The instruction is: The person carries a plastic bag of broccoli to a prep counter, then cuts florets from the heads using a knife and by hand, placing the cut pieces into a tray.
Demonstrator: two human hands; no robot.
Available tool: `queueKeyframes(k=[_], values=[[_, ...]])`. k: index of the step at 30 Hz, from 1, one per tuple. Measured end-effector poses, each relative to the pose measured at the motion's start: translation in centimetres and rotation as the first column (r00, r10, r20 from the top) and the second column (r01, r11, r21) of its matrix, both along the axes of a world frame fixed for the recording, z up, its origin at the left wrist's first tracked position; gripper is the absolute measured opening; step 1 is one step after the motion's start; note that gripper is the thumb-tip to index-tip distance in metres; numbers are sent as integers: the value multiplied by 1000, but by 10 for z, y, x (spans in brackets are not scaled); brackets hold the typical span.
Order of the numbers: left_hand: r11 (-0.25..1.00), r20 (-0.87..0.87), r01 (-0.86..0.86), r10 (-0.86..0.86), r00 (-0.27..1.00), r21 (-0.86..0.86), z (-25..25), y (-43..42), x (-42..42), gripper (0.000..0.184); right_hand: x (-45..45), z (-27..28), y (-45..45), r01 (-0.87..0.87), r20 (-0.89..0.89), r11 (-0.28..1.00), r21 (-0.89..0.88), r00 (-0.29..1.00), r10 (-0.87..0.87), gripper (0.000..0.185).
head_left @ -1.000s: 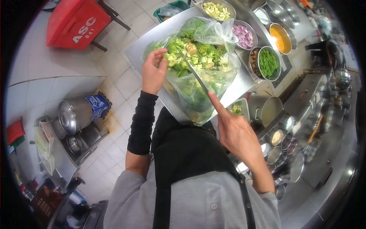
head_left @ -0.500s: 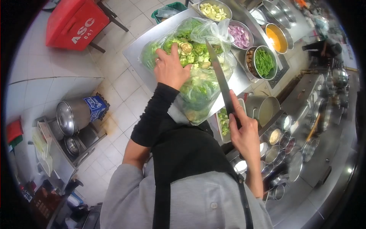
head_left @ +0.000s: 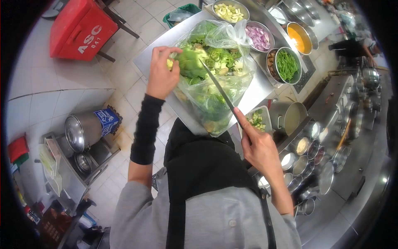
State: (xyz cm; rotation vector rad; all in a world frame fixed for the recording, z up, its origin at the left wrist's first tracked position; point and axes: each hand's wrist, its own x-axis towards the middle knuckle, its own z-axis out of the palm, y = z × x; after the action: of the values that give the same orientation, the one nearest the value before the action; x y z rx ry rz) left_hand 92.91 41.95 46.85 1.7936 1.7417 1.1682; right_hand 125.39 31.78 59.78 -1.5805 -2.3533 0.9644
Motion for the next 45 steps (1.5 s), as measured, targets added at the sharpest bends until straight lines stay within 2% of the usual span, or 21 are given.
queueKeyframes(k=[1,4,8,11,14,17,24,30,33,35,38,42,45], values=[[997,-34,-60,62,997,49,-10,-5,6,47,-1,-1,3,-2,19,1000,-13,1000,2,84],[996,7,-50,49,999,77,5,-19,47,49,-1,-3,12,6,63,1000,-23,998,-5,86],[996,-295,-78,88,951,45,17,-10,70,55,4,-5,25,48,64,998,31,997,-50,86],[996,-402,-82,61,914,-34,13,3,68,48,5,-6,30,50,59,999,15,997,-51,85],[995,-339,-99,89,937,-13,10,7,59,37,4,-7,29,37,42,999,-1,998,-37,85],[996,-143,-45,55,988,72,11,6,25,30,-1,-7,25,38,-15,999,-13,999,-39,85],[997,23,5,-6,1000,77,2,-5,-3,29,-13,-5,24,-15,-57,995,-103,998,9,88],[999,72,-22,20,997,28,0,-4,0,28,-17,-8,28,-56,-27,991,-119,998,53,90],[997,42,-9,6,999,75,-4,-3,-2,28,-20,-9,31,-81,-30,990,-117,996,78,90],[998,68,-33,30,997,44,-5,-5,-1,26,-27,-16,39,-88,-15,985,-152,996,86,91],[999,47,-29,28,998,31,-4,0,0,27,-33,-38,45,-100,-81,990,-96,992,92,92],[990,-138,-67,84,987,126,6,-3,13,30,-23,-17,40,-56,-64,993,-103,997,49,88],[989,-143,-128,138,980,74,7,2,20,31,-14,-4,37,-14,-45,988,-153,999,7,84]])
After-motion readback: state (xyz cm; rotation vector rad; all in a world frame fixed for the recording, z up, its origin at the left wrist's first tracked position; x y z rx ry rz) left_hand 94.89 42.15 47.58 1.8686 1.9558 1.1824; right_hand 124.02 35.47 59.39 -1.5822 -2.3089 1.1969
